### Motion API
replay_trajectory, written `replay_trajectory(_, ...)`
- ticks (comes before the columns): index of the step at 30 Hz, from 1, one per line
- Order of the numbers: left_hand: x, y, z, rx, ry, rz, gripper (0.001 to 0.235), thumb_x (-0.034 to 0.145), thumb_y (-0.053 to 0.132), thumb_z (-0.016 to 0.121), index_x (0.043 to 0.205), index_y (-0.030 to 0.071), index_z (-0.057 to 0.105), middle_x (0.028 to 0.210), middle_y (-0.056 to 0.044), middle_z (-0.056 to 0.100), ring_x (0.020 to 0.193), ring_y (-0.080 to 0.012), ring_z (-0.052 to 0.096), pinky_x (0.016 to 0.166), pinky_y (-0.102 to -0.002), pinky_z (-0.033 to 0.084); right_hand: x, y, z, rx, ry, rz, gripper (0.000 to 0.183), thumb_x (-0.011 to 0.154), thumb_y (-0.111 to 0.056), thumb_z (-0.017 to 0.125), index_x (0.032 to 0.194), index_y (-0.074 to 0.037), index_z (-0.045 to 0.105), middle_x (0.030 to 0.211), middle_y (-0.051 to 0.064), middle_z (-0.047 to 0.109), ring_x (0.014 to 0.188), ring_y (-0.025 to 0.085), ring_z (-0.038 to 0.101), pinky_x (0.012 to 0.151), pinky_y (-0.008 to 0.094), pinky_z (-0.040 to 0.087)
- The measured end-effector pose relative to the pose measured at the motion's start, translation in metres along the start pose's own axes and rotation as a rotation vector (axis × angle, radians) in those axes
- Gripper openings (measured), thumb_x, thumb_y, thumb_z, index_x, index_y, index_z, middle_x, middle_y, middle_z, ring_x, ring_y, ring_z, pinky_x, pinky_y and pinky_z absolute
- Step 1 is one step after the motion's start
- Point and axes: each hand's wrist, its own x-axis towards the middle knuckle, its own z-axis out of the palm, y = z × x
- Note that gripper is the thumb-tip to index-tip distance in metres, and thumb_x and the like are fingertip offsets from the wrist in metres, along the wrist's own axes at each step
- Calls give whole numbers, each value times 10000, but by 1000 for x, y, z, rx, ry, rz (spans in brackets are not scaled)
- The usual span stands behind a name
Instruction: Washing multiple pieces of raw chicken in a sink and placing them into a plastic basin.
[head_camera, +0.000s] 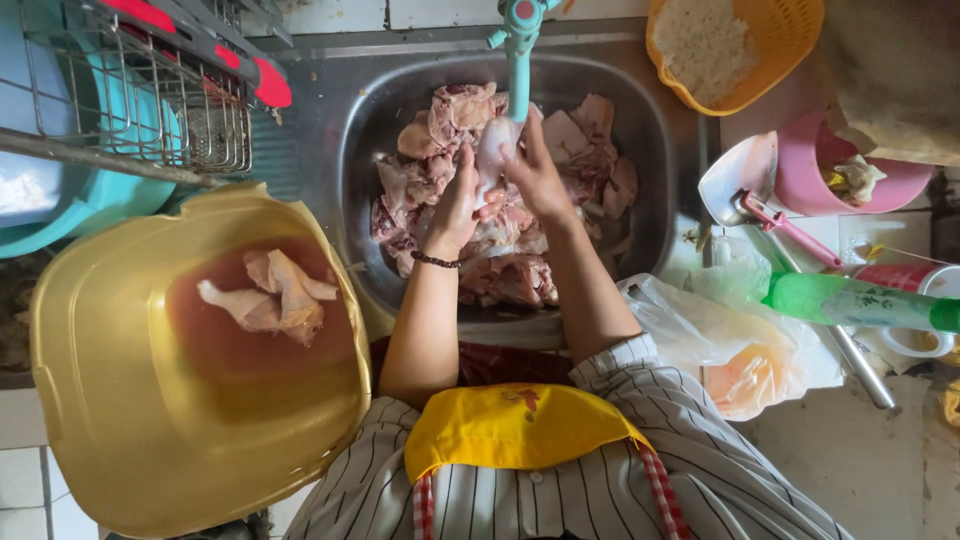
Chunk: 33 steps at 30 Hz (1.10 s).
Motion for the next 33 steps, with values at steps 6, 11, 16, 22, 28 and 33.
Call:
replay_trajectory(6,5,-21,-27,282,-93,84,511,1046,552,309,1318,151,474,752,-25,592,524,-103,547,386,-231,442,2,-5,1,-442,22,-19,172,1012,-302,690,1148,-228,765,941,52,766,877,171,712,805,359,567)
replay_trajectory(11,-17,-19,-4,639,17,341,666,1028,270,680,1537,48,312,1470,-315,469,1332,-453,513,1130,-569,421,1,-5,-11,-314,268,198,439,1077,-450,481,995,-116,753,852,-5,709,832,147,631,777,294,547)
replay_trajectory(16,20,-56,-42,720,8,466,689,982,26,597,1575,53,247,1575,-299,321,1470,-461,306,1232,-582,229,-1,-7,-14,-171,-52,164,388,1055,-233,556,1389,-43,498,1087,176,675,878,228,593,745,386,464)
replay_trajectory(22,12,-30,-16,591,-33,342,627,1014,57,547,1554,117,236,846,-142,597,529,-157,609,459,-259,545,5,-11,-20,-551,93,24,205,1054,-311,610,958,-131,584,738,99,644,767,260,628,685,409,510)
replay_trajectory(28,23,-43,-15,655,93,377,515,1068,299,584,1484,152,316,936,-199,591,634,-265,618,523,-365,508,10,22,-22,-119,244,168,381,1067,-381,545,922,-88,740,695,20,675,574,90,593,474,237,515)
replay_trajectory(33,44,-53,-26,709,407,210,265,1069,459,408,1240,264,459,889,-175,714,548,-255,701,502,-364,566,-2,-3,-8,-89,-211,26,590,935,-221,837,1400,0,548,1305,182,607,1259,222,499,1134,484,386)
